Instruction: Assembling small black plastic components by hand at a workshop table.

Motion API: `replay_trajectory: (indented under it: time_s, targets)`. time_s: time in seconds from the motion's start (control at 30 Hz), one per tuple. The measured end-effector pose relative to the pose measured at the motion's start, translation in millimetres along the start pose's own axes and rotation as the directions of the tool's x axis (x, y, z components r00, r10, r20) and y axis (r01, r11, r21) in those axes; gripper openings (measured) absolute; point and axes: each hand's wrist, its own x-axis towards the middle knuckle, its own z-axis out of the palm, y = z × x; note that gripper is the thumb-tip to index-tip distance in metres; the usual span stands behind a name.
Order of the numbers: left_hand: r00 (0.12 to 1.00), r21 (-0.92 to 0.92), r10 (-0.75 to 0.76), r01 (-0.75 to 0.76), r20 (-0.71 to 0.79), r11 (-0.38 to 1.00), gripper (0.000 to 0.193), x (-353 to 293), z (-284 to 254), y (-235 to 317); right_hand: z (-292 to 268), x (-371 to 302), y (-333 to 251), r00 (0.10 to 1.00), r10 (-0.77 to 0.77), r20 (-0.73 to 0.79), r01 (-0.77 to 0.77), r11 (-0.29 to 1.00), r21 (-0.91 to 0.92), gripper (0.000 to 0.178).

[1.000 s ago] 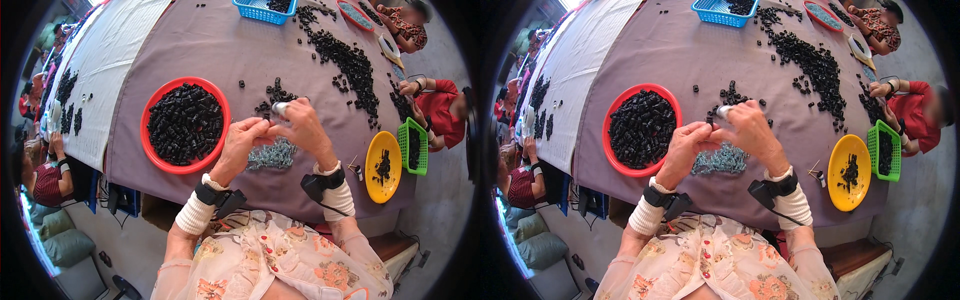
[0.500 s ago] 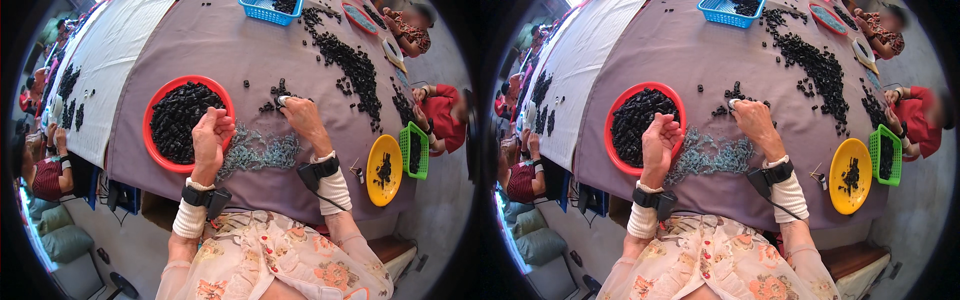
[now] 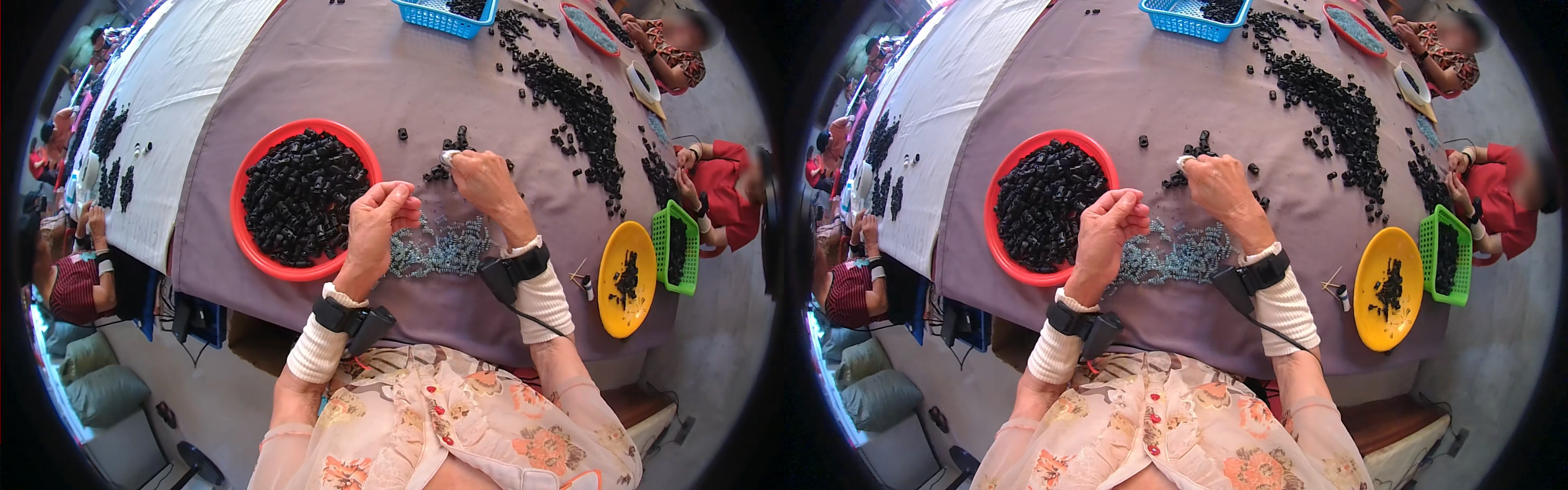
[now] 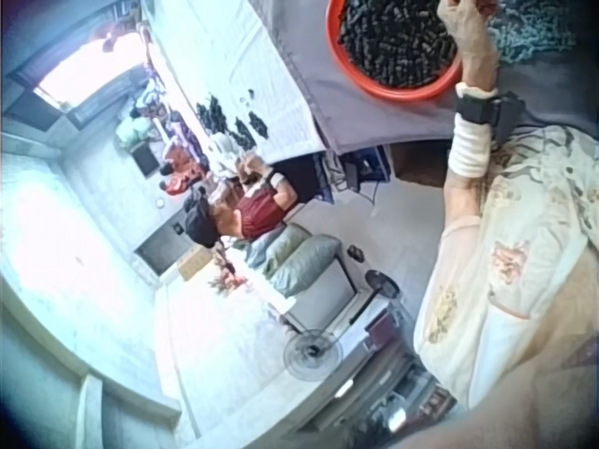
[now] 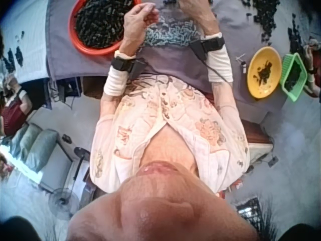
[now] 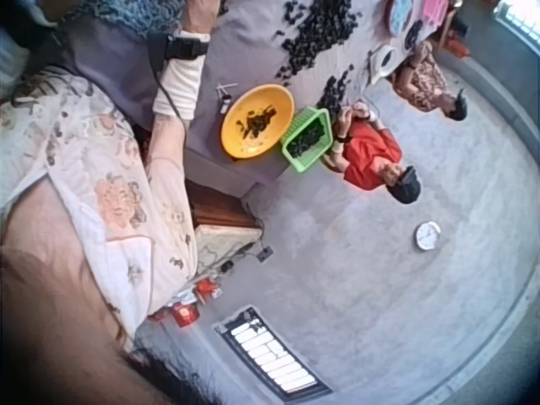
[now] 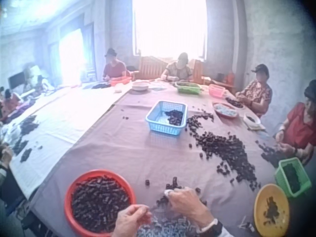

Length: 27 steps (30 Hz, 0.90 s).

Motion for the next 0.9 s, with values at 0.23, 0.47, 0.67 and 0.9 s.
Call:
replay_trajectory:
  time_s: [0.23, 0.47, 0.67, 0.9]
  targets:
    - [0.999, 0.05, -0.01, 0.009, 0.033, 0.999, 0.017, 1.7, -1.3, -2.2, 18.3, 13.5, 0.1, 0.989, -0.066, 0.135, 0.07, 0.997, -0.025, 0.005]
    - [1.0, 0.139, -0.011, 0.014, -0.021, 0.99, 0.019, 3.5, 4.9, 9.5, -28.3, 10.7, -19.7, 0.982, -0.177, 0.069, 0.162, 0.969, 0.189, 0.007]
    - [0.976, 0.097, -0.045, 0.025, 0.212, 0.995, 0.022, 8.7, 7.7, 11.5, -47.4, 9.4, -28.8, 0.97, -0.242, 0.002, 0.228, 0.919, 0.322, 0.011]
    - [0.989, -0.043, -0.018, 0.025, 0.148, 0.999, 0.02, 6.6, -8.3, 9.4, -16.6, -32.2, -14.6, 0.988, -0.136, 0.068, 0.11, 0.947, 0.303, 0.012]
